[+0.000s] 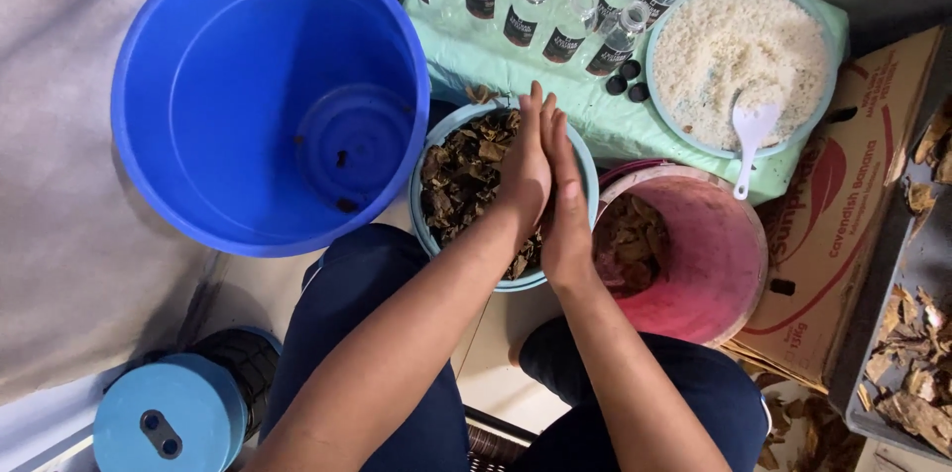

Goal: Crumbling dried leaves by hand into a bowl and handling a dark paste as part of the charcoal briquette making process.

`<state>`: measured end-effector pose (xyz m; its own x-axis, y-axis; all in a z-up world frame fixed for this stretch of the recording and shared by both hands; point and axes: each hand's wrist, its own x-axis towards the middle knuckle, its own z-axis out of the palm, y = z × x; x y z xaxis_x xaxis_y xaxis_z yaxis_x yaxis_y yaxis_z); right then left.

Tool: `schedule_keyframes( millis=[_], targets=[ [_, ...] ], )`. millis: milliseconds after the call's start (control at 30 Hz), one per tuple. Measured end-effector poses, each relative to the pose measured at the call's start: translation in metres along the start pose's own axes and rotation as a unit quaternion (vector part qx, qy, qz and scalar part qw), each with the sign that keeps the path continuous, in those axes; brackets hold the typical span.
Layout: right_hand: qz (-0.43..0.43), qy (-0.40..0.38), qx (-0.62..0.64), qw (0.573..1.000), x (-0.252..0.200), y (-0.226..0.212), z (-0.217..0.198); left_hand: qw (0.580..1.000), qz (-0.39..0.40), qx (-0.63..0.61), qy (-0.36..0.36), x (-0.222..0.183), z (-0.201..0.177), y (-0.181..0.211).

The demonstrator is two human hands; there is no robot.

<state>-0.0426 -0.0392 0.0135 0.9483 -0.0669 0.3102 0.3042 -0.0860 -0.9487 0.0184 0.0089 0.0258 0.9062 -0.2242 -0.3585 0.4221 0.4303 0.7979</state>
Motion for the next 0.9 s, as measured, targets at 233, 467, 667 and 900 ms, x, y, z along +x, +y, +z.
schedule_keyframes(
  millis=[233, 467, 667, 900],
  targets=[
    [-0.003, -0.009, 0.031, 0.999, 0.016, -0.006, -0.030, 0.980, -0.129, 0.146, -0.051, -0.056, 0.048, 0.061],
    [0.061, -0.003, -0.021, 0.998, 0.018, 0.059, -0.062, 0.991, -0.039, 0.087, -0.096, -0.063, 0.050, 0.024],
    [0.083, -0.005, -0.007, 0.996, 0.010, 0.042, -0.021, 0.996, 0.009, 0.054, -0.069, -0.025, 0.012, -0.007],
    [0.046, -0.007, 0.003, 0.999, 0.008, 0.003, -0.004, 0.997, 0.055, 0.020, -0.045, 0.021, -0.019, -0.039]
  ],
)
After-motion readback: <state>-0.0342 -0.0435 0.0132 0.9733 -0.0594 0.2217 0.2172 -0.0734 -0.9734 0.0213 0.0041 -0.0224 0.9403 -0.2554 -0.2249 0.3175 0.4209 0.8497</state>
